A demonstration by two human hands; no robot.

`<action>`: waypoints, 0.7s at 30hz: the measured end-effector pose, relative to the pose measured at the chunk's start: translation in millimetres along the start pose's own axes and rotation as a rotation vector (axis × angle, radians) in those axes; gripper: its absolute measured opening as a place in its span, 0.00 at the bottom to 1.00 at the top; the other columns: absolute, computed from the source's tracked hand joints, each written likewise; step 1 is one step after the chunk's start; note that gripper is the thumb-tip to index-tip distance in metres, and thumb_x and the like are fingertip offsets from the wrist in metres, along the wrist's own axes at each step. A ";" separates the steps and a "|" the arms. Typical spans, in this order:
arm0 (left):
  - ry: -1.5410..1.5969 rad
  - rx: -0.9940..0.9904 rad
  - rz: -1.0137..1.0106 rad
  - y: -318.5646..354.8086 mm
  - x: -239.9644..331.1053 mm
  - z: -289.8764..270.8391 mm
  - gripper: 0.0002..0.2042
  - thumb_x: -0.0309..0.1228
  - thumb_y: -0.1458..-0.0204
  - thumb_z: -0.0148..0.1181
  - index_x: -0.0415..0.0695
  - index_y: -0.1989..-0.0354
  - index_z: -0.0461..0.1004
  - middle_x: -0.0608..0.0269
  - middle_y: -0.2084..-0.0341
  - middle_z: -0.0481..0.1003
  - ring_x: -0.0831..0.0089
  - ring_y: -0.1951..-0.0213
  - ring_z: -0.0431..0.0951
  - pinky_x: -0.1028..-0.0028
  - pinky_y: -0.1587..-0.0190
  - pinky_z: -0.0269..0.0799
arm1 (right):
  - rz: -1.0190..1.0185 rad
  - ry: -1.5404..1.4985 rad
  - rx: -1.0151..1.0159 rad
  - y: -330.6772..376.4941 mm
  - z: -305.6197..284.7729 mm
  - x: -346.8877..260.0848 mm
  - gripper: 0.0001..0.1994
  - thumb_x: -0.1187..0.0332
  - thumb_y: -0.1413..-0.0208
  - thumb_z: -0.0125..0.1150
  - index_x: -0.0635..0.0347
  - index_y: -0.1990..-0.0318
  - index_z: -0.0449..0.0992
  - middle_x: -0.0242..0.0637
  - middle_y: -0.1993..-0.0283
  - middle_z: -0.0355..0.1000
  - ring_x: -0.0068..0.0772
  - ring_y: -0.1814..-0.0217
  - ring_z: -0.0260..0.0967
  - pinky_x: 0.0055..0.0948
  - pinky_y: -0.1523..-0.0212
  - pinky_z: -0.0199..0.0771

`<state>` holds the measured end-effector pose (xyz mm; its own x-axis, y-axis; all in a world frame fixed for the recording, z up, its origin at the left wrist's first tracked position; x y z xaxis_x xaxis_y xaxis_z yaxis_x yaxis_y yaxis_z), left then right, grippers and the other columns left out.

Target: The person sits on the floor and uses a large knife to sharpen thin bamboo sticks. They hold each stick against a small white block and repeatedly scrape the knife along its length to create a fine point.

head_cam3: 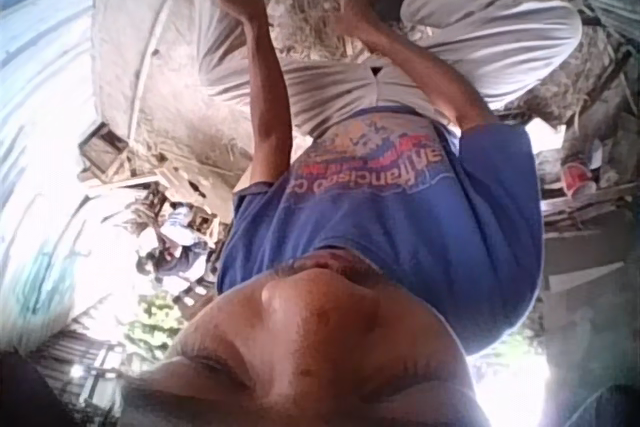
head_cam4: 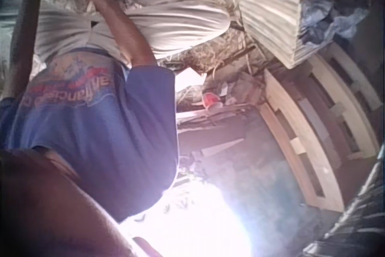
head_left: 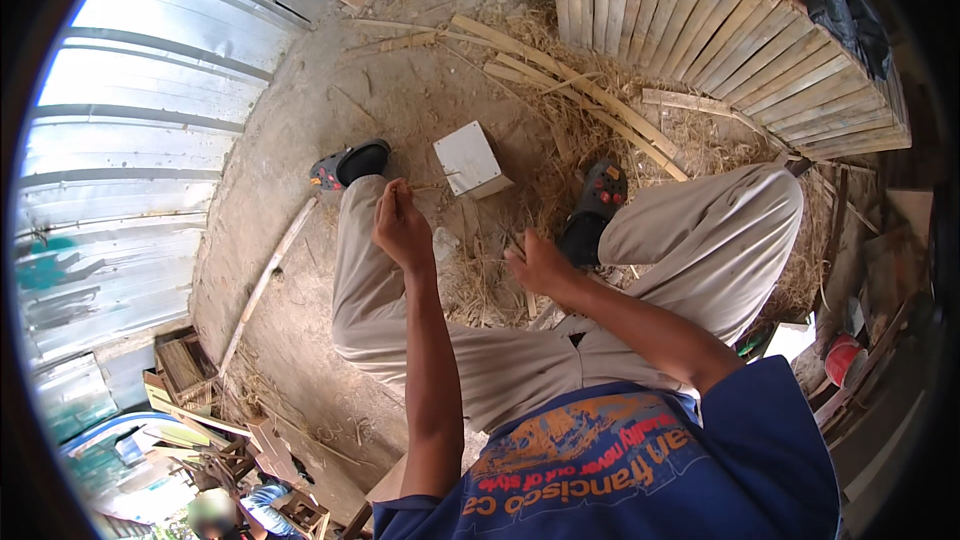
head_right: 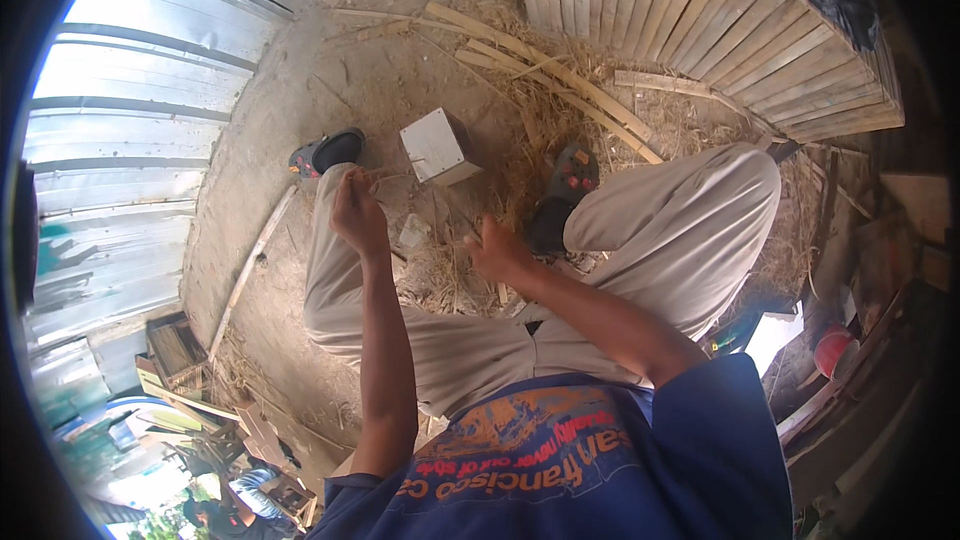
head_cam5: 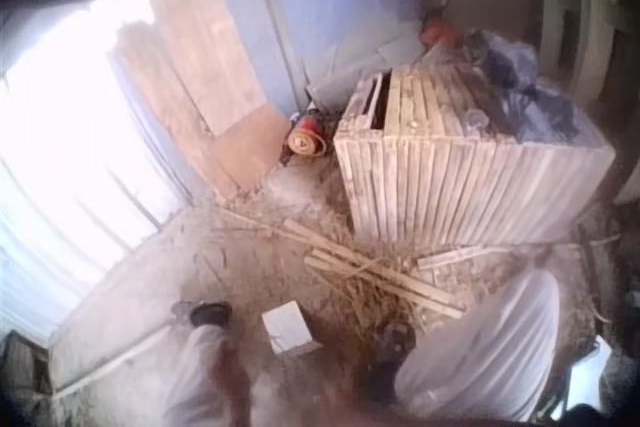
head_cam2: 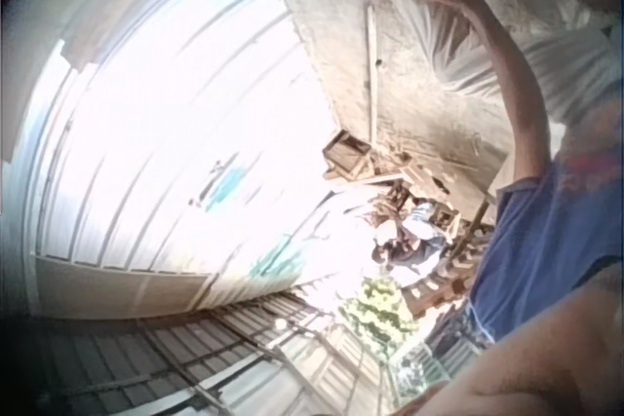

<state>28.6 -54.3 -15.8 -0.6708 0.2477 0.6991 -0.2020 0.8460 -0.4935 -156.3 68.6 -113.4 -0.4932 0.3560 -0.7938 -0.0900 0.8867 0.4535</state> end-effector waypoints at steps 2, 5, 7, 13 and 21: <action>-0.038 0.003 0.032 -1.1 0.6 0.5 0.06 0.26 0.41 0.61 0.37 0.60 0.80 0.56 0.70 0.81 0.69 0.69 0.82 0.71 0.66 0.75 | 0.072 0.006 0.074 -3.7 4.4 5.6 0.24 0.54 0.37 0.55 0.72 0.52 0.65 0.66 0.59 0.73 0.67 0.52 0.73 0.55 0.51 0.72; 0.003 -0.029 -0.014 -2.5 -4.2 3.2 0.06 0.26 0.42 0.61 0.38 0.60 0.80 0.55 0.69 0.81 0.66 0.68 0.82 0.70 0.65 0.76 | -0.094 -0.007 0.126 -3.0 20.6 3.5 0.25 0.55 0.38 0.56 0.75 0.52 0.65 0.68 0.61 0.73 0.70 0.57 0.73 0.55 0.58 0.72; -0.028 -0.018 -0.008 -4.3 -4.9 2.3 0.06 0.26 0.41 0.61 0.38 0.60 0.80 0.55 0.69 0.81 0.65 0.68 0.82 0.70 0.65 0.75 | 0.029 0.004 0.159 -7.8 22.9 14.4 0.24 0.55 0.38 0.57 0.74 0.52 0.65 0.66 0.58 0.73 0.67 0.51 0.72 0.54 0.52 0.71; 0.067 -0.008 -0.027 -0.5 -4.2 -8.0 0.07 0.26 0.37 0.57 0.37 0.58 0.78 0.55 0.67 0.80 0.69 0.65 0.81 0.72 0.61 0.75 | 0.025 -0.164 0.219 -30.8 5.0 24.3 0.24 0.52 0.42 0.63 0.71 0.60 0.70 0.56 0.66 0.74 0.59 0.60 0.75 0.48 0.60 0.72; 0.659 0.201 -0.503 32.0 -55.0 -23.8 0.10 0.31 0.32 0.51 0.39 0.52 0.75 0.67 0.72 0.74 0.77 0.71 0.76 0.75 0.65 0.73 | 0.074 -0.108 0.476 -60.8 -59.1 46.4 0.27 0.50 0.46 0.67 0.70 0.56 0.72 0.56 0.59 0.76 0.57 0.53 0.75 0.47 0.54 0.73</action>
<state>76.0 -29.6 -57.7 0.0725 0.1423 0.9872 -0.5292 0.8445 -0.0829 -224.9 13.8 -153.9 -0.3882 0.4291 -0.8156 0.3596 0.8854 0.2947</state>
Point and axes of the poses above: each hand's wrist, its own y-axis away from the middle knuckle, its own z-axis out of the palm, x = y × z, the point moved 4 cm from there along -y, towards the middle knuckle
